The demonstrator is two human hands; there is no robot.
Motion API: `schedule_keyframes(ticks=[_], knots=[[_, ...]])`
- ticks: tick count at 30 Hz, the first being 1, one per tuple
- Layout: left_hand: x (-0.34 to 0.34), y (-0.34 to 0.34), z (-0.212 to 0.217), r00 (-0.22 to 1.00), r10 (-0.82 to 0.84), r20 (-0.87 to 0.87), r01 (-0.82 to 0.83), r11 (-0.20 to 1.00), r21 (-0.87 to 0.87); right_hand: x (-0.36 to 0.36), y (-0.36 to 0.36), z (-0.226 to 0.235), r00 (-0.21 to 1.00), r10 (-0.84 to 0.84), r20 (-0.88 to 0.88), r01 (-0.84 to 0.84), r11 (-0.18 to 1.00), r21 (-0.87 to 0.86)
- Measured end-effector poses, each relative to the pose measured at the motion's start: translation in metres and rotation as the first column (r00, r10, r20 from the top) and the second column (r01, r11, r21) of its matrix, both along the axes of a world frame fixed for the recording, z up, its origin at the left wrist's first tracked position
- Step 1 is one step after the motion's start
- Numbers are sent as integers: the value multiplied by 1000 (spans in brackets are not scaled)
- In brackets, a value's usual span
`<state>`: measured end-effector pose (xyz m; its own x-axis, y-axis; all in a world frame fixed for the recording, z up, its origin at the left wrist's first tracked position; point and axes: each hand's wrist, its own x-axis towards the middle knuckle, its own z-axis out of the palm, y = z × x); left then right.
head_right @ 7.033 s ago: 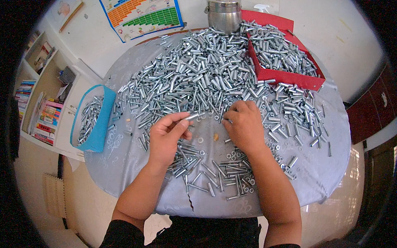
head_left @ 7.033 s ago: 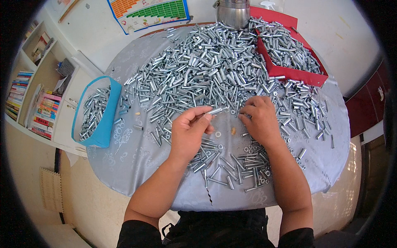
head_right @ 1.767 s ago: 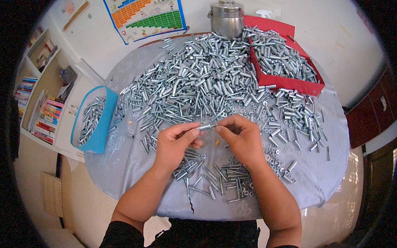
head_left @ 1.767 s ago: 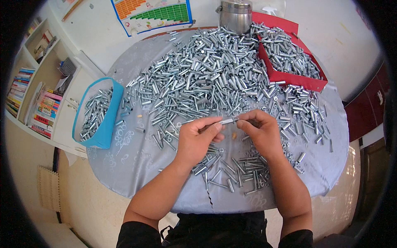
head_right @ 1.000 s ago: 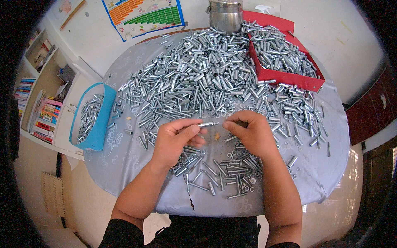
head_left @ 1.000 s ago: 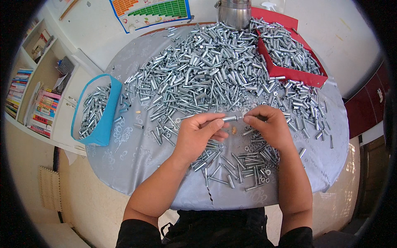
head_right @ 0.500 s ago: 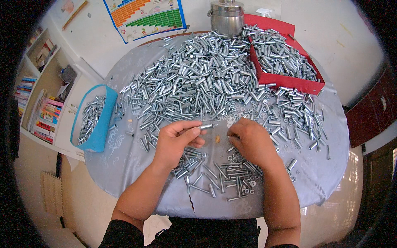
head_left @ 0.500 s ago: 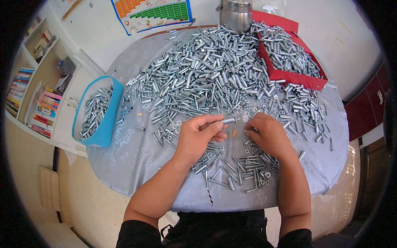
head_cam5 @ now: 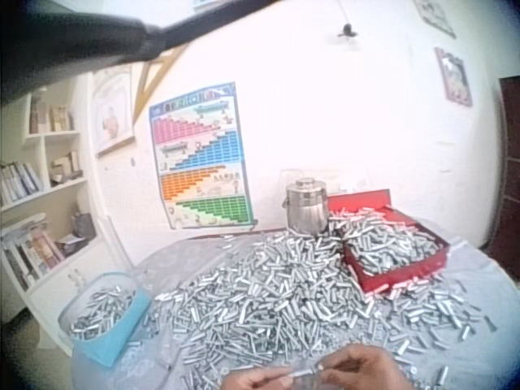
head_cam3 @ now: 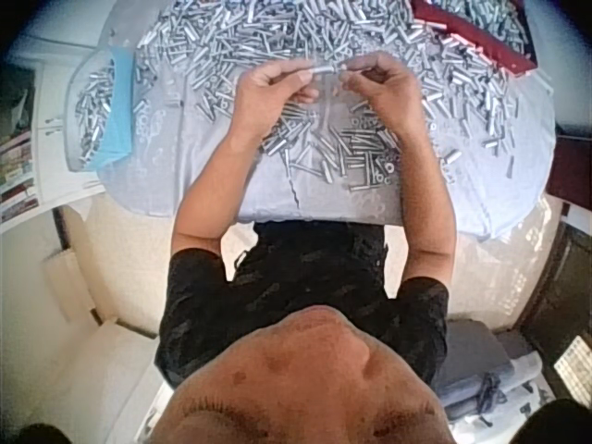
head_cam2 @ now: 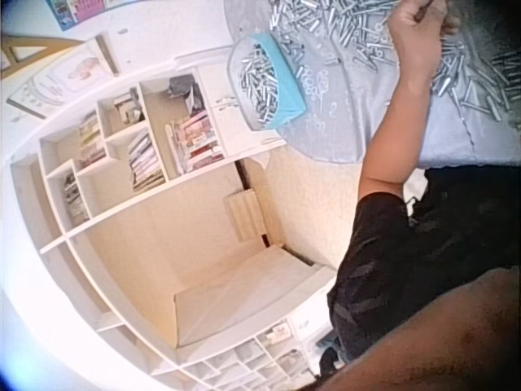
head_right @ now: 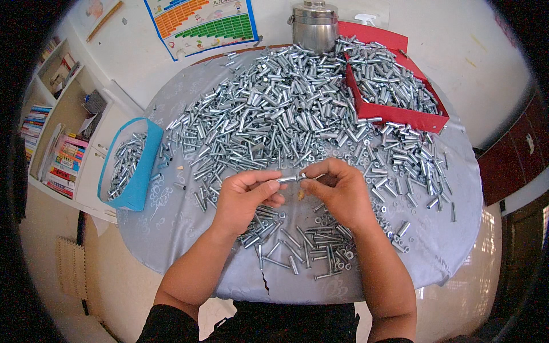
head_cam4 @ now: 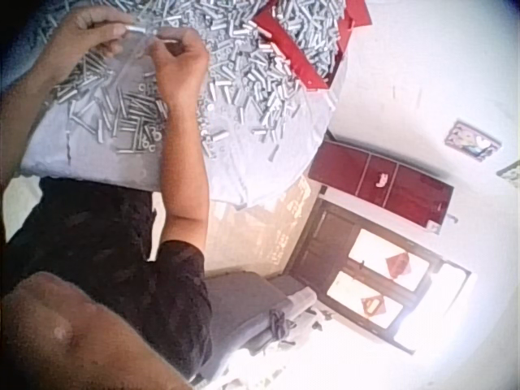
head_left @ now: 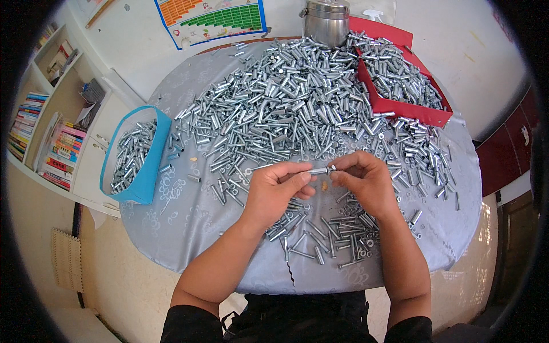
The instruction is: The person repeatedly picks up metal bolts and washers from a large pile on a table. They thread the washers onto the bolts by hand and place the assembled units into a red tray. The task involves continuous manual handling of small hardware components.
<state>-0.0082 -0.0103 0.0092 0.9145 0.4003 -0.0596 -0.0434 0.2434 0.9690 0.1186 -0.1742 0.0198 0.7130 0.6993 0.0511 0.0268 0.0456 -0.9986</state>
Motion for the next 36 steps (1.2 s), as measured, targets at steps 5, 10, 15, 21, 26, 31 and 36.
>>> schedule_keyframes(ticks=[5,10,15,21,26,31,36], knots=[[0,-1,0,1000,3,5,-3,1000,2,-2,1,3,1000,4,-2,-4,999,-32],[0,-1,0,1000,-3,5,3,1000,-5,-2,-1,4,999,40,-8,-40,999,-15],[-1,-1,-1,1000,-13,3,12,1000,20,-1,0,2,997,82,-9,-82,997,1],[-2,-2,2,999,-43,8,43,999,14,7,-6,-4,991,111,-77,-127,960,-248],[-1,-1,2,1000,3,-2,-3,1000,30,-5,5,2,999,0,53,-2,999,38],[-2,-1,1,1000,-13,16,12,998,53,7,-6,-2,984,155,83,-144,982,-121],[-1,-3,5,1000,-9,-2,9,1000,28,-7,5,6,998,24,-60,-19,996,83]])
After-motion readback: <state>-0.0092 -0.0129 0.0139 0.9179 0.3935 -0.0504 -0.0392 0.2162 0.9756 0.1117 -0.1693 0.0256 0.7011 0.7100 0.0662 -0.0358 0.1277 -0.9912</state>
